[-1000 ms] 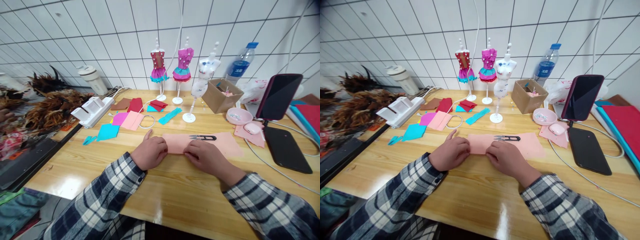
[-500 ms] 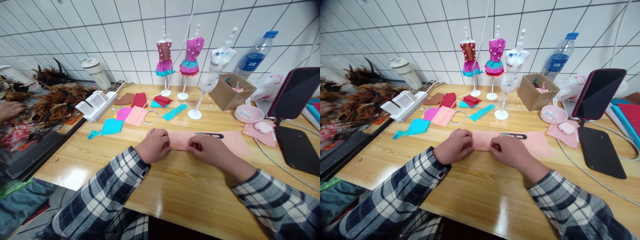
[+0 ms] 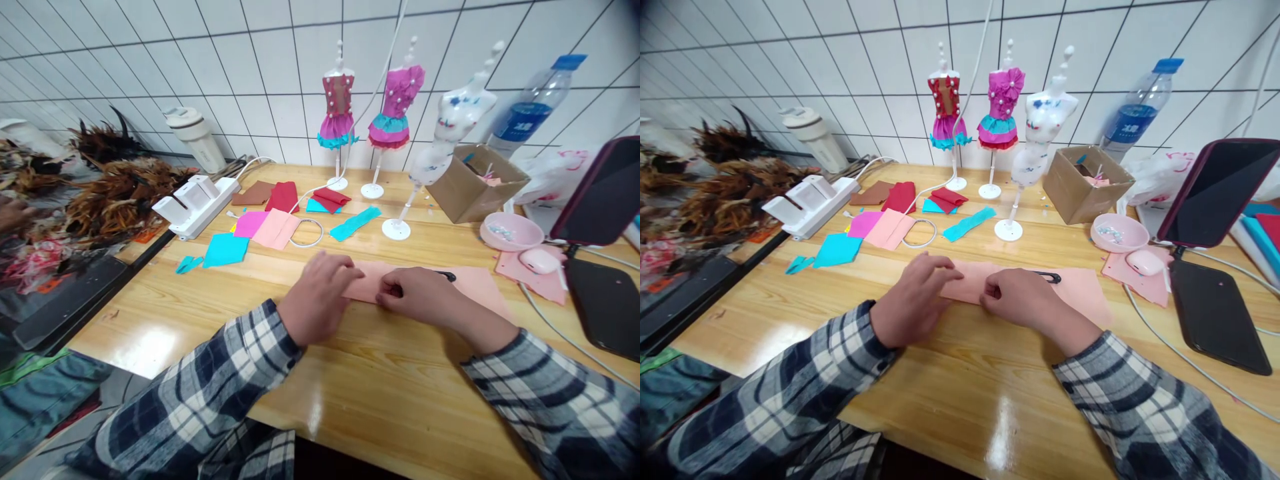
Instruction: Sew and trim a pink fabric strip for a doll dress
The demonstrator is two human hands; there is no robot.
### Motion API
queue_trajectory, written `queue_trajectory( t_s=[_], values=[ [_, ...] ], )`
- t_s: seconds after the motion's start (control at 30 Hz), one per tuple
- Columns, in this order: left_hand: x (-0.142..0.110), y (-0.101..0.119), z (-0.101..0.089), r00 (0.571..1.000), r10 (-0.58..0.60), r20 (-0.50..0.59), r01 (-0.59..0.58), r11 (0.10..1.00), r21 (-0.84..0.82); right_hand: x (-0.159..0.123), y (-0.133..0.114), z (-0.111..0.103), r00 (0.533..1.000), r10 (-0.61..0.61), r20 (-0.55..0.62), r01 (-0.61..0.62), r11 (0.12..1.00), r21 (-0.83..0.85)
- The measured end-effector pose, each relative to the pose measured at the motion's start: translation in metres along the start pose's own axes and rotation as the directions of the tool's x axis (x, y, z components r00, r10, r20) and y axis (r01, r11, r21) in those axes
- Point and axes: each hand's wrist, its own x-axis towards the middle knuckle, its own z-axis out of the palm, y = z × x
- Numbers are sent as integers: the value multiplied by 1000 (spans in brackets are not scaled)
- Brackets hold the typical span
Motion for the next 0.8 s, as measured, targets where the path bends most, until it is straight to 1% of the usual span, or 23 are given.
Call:
queue_trajectory(
  t_s=[0.03, 0.07, 0.1, 0.13, 0.2, 0.27, 0.37, 0.53, 0.6, 0.67, 0.7, 0.73, 0.8],
  values=[
    [-6, 11, 4, 997, 79, 9, -79, 997, 23, 0, 1, 0, 1000, -4, 2, 4, 1000, -5],
    [-13, 21, 9, 990, 132, 38, -134, 989, 56, 1, 1, 0, 1000, -8, 7, 8, 1000, -7],
    [-19, 31, 14, 987, 144, 76, -151, 985, 86, 1, 1, 0, 1000, -13, 12, 13, 1000, -7],
    [-25, 39, 19, 988, 119, 99, -129, 986, 106, 1, 2, 0, 1000, -16, 16, 16, 1000, -5],
    [-32, 48, 27, 985, 31, 171, -54, 990, 131, 2, 1, 0, 1000, -16, 11, 16, 1000, -7],
    [-34, 49, 31, 974, -48, 219, 18, 990, 139, 2, 1, 0, 1000, -18, 0, 18, 1000, -15],
    [-31, 44, 30, 960, -122, 254, 90, 987, 135, 1, 1, 0, 1000, -18, 8, 18, 1000, -19],
    [-27, 44, 25, 945, -169, 279, 132, 980, 147, 2, 1, 1, 1000, -21, 20, 22, 1000, -21],
    [-27, 46, 24, 945, -185, 271, 143, 976, 166, 1, 1, 4, 1000, -27, 3, 27, 999, -31],
    [-28, 47, 23, 949, -184, 258, 141, 974, 178, -3, 2, 9, 997, -50, -56, 48, 998, -41],
    [-28, 47, 23, 951, -179, 252, 136, 974, 179, -7, 3, 12, 992, -70, -105, 65, 997, -49],
    [-28, 47, 22, 953, -172, 248, 130, 976, 177, -11, 4, 15, 981, -97, -168, 88, 994, -60],
    [-29, 46, 23, 956, -164, 242, 124, 978, 170, -23, 7, 19, 938, -159, -307, 138, 986, -90]
  ],
)
